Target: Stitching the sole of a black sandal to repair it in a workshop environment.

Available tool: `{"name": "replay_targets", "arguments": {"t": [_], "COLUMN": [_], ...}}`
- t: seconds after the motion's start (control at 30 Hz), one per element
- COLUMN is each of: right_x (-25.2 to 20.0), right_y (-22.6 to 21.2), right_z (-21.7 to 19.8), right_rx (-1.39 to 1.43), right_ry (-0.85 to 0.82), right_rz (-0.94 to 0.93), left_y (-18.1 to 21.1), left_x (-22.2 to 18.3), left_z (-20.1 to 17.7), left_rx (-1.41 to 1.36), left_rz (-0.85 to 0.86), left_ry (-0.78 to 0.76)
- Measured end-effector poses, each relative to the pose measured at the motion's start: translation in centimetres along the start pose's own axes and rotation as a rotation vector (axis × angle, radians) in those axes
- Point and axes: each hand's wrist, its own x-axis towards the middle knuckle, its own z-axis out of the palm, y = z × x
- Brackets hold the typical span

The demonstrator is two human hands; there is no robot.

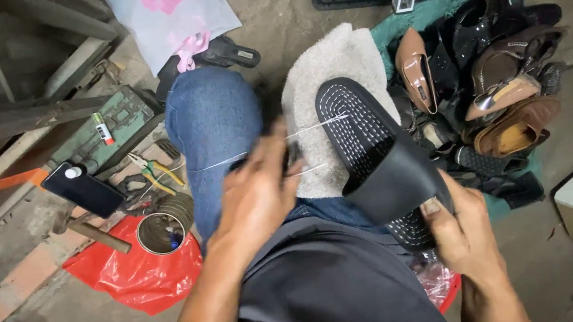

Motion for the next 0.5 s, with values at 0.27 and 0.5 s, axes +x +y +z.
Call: {"name": "replay_targets", "arguments": {"t": [0.27,0.5], "right_x": [-0.6,0.6], "right_y": [-0.8,-1.3], "right_z": [6.9,4.8], "right_rx": [-0.322,-0.184], "right_ry": [-0.114,-0.539], "right_rz": [0.065,0.144], "left_y": [-0.1,-1.9], "left_x": [-1.8,-2.9], "left_z": [-2.2,0.6], "left_rx": [-0.195,-0.153], "left_rz": [-0.159,0.047], "left_ry": [-0.112,-0.004]}}
